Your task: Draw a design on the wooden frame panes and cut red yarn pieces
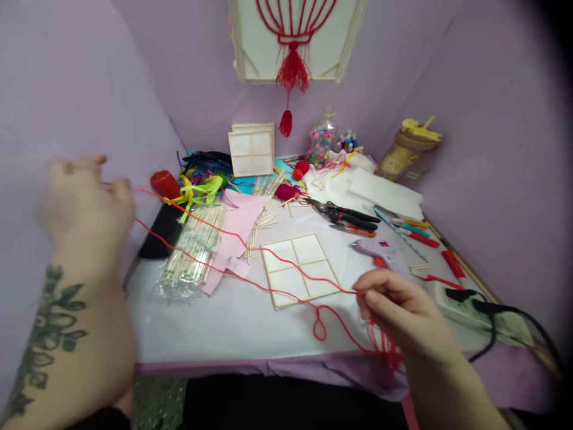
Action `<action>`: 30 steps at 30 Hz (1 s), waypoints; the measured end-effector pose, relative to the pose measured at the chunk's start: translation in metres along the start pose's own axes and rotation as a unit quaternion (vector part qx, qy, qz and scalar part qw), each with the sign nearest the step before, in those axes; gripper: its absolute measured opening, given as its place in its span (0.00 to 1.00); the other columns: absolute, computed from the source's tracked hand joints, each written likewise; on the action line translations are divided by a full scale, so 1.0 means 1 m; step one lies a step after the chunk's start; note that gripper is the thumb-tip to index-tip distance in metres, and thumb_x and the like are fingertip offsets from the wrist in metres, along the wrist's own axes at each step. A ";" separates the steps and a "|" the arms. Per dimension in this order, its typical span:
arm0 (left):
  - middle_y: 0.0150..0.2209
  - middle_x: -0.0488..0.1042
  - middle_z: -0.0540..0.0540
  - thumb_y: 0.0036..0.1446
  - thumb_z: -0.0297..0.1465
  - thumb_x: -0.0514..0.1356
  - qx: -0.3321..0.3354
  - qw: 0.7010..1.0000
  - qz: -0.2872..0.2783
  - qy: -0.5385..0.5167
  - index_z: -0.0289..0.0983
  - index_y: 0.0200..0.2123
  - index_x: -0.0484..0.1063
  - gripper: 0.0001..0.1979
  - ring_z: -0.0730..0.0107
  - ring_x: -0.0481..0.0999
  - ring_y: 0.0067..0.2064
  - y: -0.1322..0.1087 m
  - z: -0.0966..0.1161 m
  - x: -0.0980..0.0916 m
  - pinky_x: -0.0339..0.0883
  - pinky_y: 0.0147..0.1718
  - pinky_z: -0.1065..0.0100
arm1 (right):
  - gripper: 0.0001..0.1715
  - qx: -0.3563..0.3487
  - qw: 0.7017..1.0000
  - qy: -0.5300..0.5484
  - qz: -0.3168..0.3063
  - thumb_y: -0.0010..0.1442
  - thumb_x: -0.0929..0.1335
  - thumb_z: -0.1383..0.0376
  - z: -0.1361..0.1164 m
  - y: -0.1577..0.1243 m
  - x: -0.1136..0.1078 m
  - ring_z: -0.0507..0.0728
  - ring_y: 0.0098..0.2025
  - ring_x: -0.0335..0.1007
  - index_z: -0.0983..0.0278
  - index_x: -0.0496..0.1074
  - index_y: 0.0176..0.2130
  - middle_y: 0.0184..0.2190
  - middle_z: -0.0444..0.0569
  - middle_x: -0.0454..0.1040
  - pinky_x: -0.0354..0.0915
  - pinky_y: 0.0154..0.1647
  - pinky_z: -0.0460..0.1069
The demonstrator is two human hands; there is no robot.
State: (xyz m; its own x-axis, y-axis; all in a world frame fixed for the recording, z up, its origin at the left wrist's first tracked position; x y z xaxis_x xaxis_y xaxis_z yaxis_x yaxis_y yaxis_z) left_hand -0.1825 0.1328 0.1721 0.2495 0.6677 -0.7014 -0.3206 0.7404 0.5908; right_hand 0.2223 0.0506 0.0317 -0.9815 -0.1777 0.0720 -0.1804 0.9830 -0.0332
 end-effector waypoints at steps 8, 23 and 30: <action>0.33 0.78 0.48 0.60 0.35 0.56 0.138 0.662 -0.632 -0.378 0.37 0.45 0.72 0.12 0.73 0.74 0.29 -0.183 0.149 0.087 0.68 0.28 0.73 | 0.08 0.005 0.997 -0.007 -0.079 0.62 0.69 0.60 -0.013 0.016 0.042 0.49 0.26 0.68 0.60 0.75 0.39 0.26 0.44 0.74 0.62 0.25 0.43; 0.18 0.66 0.54 0.47 0.44 0.61 0.031 0.978 -0.208 -0.014 0.39 0.31 0.77 0.15 0.75 0.62 0.22 -0.048 0.026 0.030 0.53 0.23 0.73 | 0.15 0.048 0.949 -0.299 -0.086 0.59 0.67 0.64 -0.016 -0.010 -0.060 0.53 0.25 0.70 0.59 0.71 0.48 0.26 0.45 0.75 0.64 0.25 0.47; 0.22 0.72 0.53 0.50 0.36 0.59 -0.126 0.953 -0.125 -0.246 0.37 0.35 0.76 0.11 0.73 0.70 0.24 -0.055 0.005 0.028 0.63 0.25 0.72 | 0.14 0.216 0.726 -0.607 -0.238 0.58 0.61 0.71 0.034 -0.026 -0.039 0.58 0.34 0.73 0.66 0.72 0.42 0.33 0.55 0.78 0.58 0.31 0.48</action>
State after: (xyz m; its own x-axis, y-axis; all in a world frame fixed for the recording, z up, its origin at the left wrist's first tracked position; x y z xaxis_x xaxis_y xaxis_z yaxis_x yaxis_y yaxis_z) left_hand -0.1528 0.1106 0.1221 0.7256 0.4740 -0.4989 -0.3887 0.8805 0.2713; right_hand 0.2630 0.0305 -0.0045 -0.0868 -0.6603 -0.7460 -0.2633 0.7374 -0.6221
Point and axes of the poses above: each hand's wrist, its own y-axis towards the middle knuckle, its own x-axis out of the palm, z = x × y, the point moved 6 cm from there along y, towards the middle knuckle
